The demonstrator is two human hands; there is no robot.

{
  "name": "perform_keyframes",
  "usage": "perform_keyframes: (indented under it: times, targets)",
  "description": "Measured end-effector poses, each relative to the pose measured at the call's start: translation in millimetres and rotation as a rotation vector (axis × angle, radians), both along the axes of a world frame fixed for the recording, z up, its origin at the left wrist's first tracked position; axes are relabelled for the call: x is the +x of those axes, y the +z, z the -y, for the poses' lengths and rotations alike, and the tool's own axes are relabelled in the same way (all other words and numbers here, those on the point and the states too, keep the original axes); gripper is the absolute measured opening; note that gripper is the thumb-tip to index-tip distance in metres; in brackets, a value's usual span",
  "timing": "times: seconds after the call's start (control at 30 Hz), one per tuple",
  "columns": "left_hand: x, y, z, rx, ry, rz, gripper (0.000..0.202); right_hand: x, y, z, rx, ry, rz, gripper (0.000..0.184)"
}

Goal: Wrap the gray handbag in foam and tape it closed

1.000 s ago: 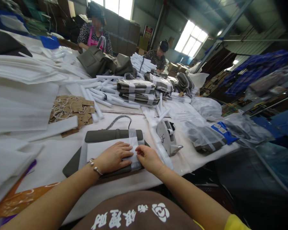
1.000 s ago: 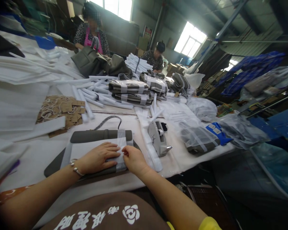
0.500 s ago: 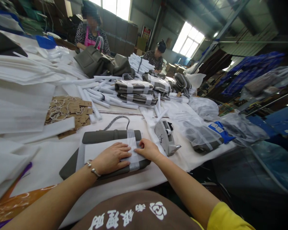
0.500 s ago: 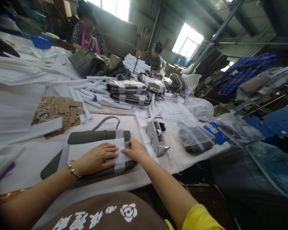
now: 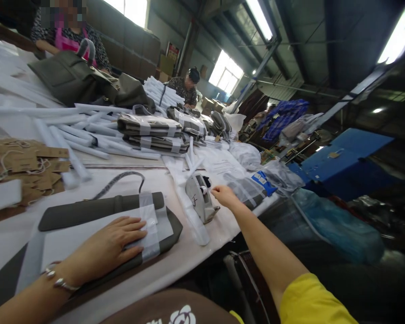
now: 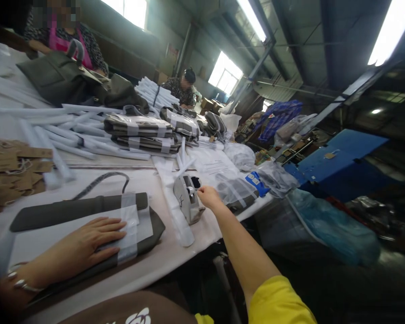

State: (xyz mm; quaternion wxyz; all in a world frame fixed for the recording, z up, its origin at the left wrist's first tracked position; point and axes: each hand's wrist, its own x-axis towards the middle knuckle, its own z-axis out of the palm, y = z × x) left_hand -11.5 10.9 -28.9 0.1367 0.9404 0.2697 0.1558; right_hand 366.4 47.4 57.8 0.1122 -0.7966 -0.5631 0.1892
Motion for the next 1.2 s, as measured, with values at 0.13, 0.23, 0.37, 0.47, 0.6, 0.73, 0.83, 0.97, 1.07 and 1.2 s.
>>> perform_keyframes:
  times: [0.13,0.23,0.37,0.47,0.6,0.73,0.83,0.97,1.07,1.2]
  targets:
    - [0.2,1.6,1.6,-0.022,0.026,0.001,0.036,21.2,-6.1,-4.8,-0.204,-0.072,-0.131,0.013]
    - [0.0,4.0,2.7,-0.037,0.031,0.036,0.035,18.1,-13.4,-8.3,-0.265,-0.096,-0.207,0.011]
    - [-0.1,4.8,2.5,-0.04,0.034,0.021,0.035,15.2,-14.9,-10.8,-0.262,-0.124,-0.276,0.011]
    - [-0.2,3.3,1.8,-0.041,0.028,0.03,0.035,18.1,-9.3,-8.3,-0.245,-0.148,-0.34,0.011]
    - [-0.5,0.2,0.9,-0.041,0.031,0.035,0.035,27.2,2.8,7.4,-0.246,-0.167,-0.454,0.012]
    - [-0.6,-0.6,0.9,-0.036,0.035,0.017,0.037,39.1,6.2,39.4,-0.268,-0.192,-0.524,0.014]
    - [-0.2,0.6,1.3,-0.037,0.037,0.036,0.037,43.8,-5.2,61.4,-0.25,-0.237,-0.511,0.015]
    - [0.3,1.5,1.0,-0.038,0.031,0.027,0.036,36.3,-34.8,75.6,-0.164,-0.303,-0.452,0.014]
    - [0.2,2.6,1.6,-0.041,0.032,0.005,0.036,18.4,-56.6,88.2,-0.177,-0.293,-0.443,0.016]
    - [0.0,8.3,7.2,-0.062,0.039,0.003,0.034,-22.7,-64.6,118.5,-0.298,-0.183,-0.549,0.015]
